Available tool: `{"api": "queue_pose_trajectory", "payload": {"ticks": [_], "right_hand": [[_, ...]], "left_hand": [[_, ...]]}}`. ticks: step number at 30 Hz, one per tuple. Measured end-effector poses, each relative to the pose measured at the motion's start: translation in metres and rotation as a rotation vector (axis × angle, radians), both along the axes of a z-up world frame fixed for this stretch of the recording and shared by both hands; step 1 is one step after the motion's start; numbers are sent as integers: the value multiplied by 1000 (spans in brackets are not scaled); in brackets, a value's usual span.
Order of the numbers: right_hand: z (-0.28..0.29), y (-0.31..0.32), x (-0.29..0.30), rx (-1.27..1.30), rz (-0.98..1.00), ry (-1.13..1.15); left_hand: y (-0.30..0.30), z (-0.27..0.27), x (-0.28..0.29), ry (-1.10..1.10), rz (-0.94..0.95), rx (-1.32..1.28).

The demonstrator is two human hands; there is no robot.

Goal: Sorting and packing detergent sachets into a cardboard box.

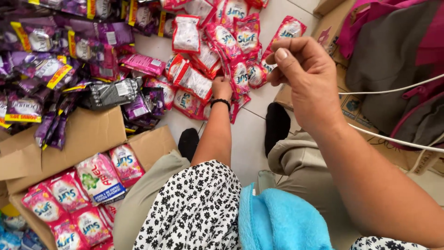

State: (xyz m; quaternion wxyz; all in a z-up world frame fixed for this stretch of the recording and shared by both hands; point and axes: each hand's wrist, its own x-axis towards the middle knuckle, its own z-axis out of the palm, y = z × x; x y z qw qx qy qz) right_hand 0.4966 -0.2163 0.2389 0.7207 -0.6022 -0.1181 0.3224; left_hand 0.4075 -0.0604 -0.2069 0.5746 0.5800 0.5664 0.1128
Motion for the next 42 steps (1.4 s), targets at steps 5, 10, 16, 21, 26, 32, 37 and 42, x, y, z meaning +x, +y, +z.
{"api": "queue_pose_trajectory", "payload": {"ticks": [5, 10, 16, 21, 26, 32, 37, 42], "right_hand": [[-14, 0, 8, -26, 50, 17], [-27, 7, 10, -40, 93, -43], [-52, 22, 1, -269, 176, -155], [-95, 36, -19, -482, 512, -56], [-56, 55, -38, -338, 410, 516], [-95, 68, -41, 123, 178, 576], [-58, 56, -31, 297, 207, 422], [-3, 30, -30, 417, 364, 258]], "left_hand": [[19, 29, -12, 93, -172, 242], [73, 127, -26, 54, -424, 396], [120, 299, -52, 81, -787, 626], [94, 453, -64, 235, -1095, 1049], [21, 549, -79, 225, -1217, 1378], [-60, 536, -123, 358, -1450, 1571], [-30, 484, -143, 237, -1416, 1016], [49, 408, -134, -330, -403, 421]]}}
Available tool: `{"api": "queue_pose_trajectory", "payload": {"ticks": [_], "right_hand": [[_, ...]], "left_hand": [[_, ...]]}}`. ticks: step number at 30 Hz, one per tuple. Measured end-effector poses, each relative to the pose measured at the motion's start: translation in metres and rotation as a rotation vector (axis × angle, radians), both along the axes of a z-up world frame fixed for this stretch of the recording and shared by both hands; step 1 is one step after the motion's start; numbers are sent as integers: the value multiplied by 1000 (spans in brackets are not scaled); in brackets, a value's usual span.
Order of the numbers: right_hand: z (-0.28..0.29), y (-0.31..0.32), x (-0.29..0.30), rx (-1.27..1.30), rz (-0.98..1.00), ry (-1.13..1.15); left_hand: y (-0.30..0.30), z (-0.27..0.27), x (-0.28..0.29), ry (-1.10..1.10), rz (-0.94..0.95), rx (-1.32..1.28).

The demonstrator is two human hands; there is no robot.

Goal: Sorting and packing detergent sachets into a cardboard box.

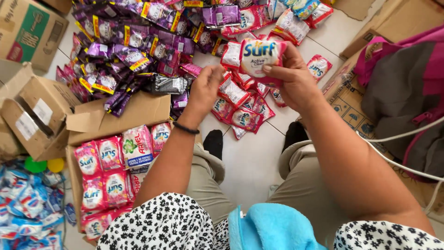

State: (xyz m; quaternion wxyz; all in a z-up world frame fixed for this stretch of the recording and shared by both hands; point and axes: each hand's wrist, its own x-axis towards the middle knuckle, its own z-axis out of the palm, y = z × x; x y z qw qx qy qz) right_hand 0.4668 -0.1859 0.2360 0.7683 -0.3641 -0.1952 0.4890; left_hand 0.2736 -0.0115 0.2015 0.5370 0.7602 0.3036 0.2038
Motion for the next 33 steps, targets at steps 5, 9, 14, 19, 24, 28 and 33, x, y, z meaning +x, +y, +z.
{"api": "queue_pose_trajectory", "payload": {"ticks": [5, 9, 14, 19, 24, 28, 33], "right_hand": [[12, -6, -15, 51, 186, -78], [0, 1, -27, -174, 326, -262], [2, 11, -34, -332, 235, -371], [-16, 20, -26, -226, 43, -351], [-5, 23, -26, -91, -108, -417], [14, 15, -27, -169, -241, -787], [17, 5, -27, -160, -290, -887]], "left_hand": [[-8, 61, 15, -266, -129, -749], [-3, 1, 21, -518, -120, -1030], [-5, 13, 14, -634, -145, -971], [-5, 22, 17, -589, -93, -744], [-8, 43, 9, -299, -38, 37], [-12, 35, 17, -284, 124, -89], [-7, 21, 21, -467, 65, -261]]}}
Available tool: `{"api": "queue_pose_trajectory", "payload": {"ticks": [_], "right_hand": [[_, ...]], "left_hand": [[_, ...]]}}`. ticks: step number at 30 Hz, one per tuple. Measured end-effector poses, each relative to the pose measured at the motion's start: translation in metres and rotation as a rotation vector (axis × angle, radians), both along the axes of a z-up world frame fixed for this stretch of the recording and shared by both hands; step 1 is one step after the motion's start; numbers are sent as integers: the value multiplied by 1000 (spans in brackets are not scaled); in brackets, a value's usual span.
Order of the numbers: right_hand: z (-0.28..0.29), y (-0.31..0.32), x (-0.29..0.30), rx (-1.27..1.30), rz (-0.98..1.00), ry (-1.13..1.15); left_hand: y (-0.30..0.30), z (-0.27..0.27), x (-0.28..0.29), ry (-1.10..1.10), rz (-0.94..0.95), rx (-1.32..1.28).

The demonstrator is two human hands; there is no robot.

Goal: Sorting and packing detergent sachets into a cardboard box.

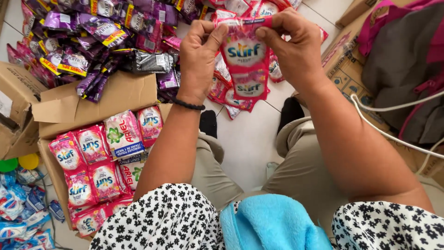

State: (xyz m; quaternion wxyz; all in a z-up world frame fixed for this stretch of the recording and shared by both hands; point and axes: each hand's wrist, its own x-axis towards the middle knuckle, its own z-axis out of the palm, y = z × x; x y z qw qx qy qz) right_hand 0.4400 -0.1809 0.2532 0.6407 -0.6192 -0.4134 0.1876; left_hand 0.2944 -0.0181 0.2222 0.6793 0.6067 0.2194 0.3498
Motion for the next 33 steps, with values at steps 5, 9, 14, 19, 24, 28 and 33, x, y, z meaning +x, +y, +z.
{"api": "queue_pose_trajectory", "payload": {"ticks": [5, 9, 14, 19, 24, 28, 33], "right_hand": [[30, -3, -8, 102, -87, -313], [5, 3, -1, 157, 110, -61], [-1, 4, 3, 212, 324, 306], [3, 7, -3, 280, 323, 470], [16, 13, -15, 109, 490, 408], [15, 13, -34, -60, 494, 267], [7, 22, -30, -27, 460, 265]], "left_hand": [[-15, 39, -15, -188, -145, 15], [-7, 26, -13, -314, -174, -207], [-15, 61, -15, -175, -147, 327], [-16, 44, -19, -231, -238, 150], [-25, 51, -22, -466, -104, -12], [-32, 71, -33, -469, -109, 40], [-34, 94, -32, -524, -181, -131]]}}
